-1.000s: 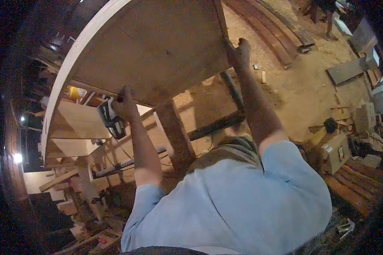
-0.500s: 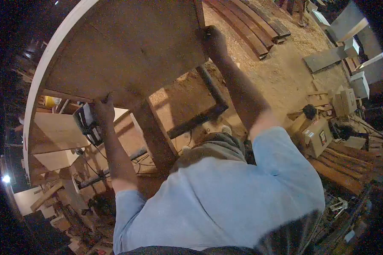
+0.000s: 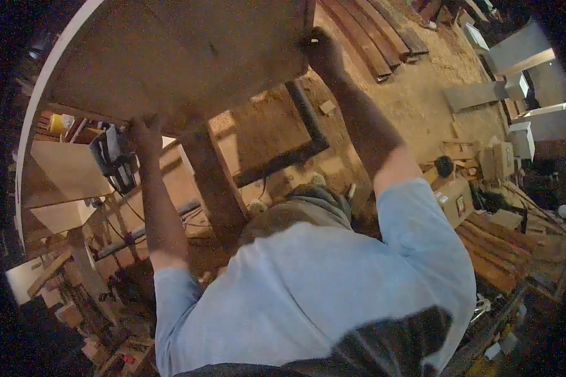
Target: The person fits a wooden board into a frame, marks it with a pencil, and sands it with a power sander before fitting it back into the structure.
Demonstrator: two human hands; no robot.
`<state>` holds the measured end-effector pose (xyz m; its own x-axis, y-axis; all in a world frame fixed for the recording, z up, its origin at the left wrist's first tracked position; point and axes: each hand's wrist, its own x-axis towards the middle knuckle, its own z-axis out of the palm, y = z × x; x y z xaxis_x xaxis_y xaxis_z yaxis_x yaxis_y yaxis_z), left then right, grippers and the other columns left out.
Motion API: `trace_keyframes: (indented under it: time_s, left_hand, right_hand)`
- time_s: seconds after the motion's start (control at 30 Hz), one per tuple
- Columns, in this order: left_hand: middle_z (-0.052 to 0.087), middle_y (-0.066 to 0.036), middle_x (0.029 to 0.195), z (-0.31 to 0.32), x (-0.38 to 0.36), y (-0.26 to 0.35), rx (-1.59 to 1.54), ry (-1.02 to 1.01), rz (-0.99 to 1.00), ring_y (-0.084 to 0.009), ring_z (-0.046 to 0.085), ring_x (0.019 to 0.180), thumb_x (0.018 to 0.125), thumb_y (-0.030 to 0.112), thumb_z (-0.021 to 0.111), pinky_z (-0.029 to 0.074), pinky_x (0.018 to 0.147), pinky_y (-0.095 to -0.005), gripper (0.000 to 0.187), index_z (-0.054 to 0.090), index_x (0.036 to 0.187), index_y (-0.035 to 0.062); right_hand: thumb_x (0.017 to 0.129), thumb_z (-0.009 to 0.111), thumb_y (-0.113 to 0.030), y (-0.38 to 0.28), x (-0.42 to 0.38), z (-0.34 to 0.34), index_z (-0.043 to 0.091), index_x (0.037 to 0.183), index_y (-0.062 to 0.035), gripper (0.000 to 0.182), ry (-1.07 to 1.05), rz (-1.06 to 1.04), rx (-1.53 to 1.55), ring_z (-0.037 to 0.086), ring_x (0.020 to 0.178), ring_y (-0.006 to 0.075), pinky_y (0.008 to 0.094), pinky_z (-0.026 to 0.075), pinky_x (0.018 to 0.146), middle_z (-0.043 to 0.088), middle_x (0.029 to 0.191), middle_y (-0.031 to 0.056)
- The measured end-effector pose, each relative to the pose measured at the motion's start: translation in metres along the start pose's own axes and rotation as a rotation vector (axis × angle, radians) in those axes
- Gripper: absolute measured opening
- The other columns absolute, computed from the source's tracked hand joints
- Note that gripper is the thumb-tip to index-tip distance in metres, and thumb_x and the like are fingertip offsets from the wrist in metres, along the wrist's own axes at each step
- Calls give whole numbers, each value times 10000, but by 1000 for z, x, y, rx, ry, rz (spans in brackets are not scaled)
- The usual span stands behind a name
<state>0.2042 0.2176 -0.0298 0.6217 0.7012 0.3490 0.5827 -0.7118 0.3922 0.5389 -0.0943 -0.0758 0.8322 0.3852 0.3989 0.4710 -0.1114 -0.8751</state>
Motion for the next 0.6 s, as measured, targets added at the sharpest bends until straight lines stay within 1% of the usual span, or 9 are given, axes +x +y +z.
trace_keyframes:
  time_s: [0.07,0.17,0.2,0.23,0.27,0.33,0.4,0.5,0.6]
  left_hand:
    - [539,-292,1210,7,1,-9,-57,-50,29,-454,478,1130,778,332,746,384,970,-503,665,478,1243,-61]
    - [580,-281,1157,4,1,-1,66,84,81,-427,515,1104,805,331,727,364,984,-500,598,518,1190,-76]
    - [594,-276,1136,-9,-2,17,-142,23,21,-417,520,1105,823,350,705,354,985,-505,560,545,1138,-85]
    - [609,-272,1114,-17,-3,27,-350,-39,-39,-407,524,1105,840,368,683,344,986,-509,534,572,1085,-93]
    - [609,-272,1114,-12,0,20,-353,-33,-37,-407,524,1105,840,368,683,344,986,-509,534,572,1085,-93]
    - [629,-271,1073,7,4,-3,-156,101,-12,-406,537,1085,866,399,639,355,960,-503,513,606,993,-98]
    - [625,-275,1081,7,0,5,-237,126,-5,-411,538,1079,876,405,623,354,957,-496,521,604,995,-101]
    - [621,-277,1092,9,3,8,-267,170,6,-412,540,1074,890,403,605,352,957,-475,521,601,999,-107]
    - [621,-274,1096,7,1,8,-232,113,-34,-408,538,1079,902,392,597,347,964,-465,513,596,1006,-111]
  right_hand:
    - [828,709,-239,-5,-3,-4,672,1025,-62,267,-19,32,-118,683,880,208,367,528,787,709,933,115]
    - [839,700,-272,-39,1,-11,676,1063,-62,309,-62,75,-271,683,891,220,379,526,798,712,930,122]
    - [848,692,-293,-46,4,-12,677,1093,-63,336,-97,99,-312,684,902,227,385,524,806,713,936,128]
    - [848,692,-293,-46,10,-13,677,1093,-63,336,-91,90,-312,684,902,227,385,524,806,713,936,128]
    - [858,680,-310,-43,16,-13,679,1107,-69,347,-29,77,-169,684,915,236,385,522,810,713,960,131]
    - [868,669,-328,-49,22,-14,681,1122,-75,359,23,64,-31,684,929,244,386,520,815,712,984,134]
    - [925,583,-408,-69,24,-17,665,1086,-27,422,31,71,-141,632,848,129,322,493,757,704,897,74]
    - [934,556,-424,-55,28,-5,668,1081,-33,432,139,-58,-176,630,819,130,339,492,720,688,846,76]
    - [934,563,-391,-61,27,-13,672,1066,-29,400,97,51,-378,635,807,147,341,493,725,685,844,86]
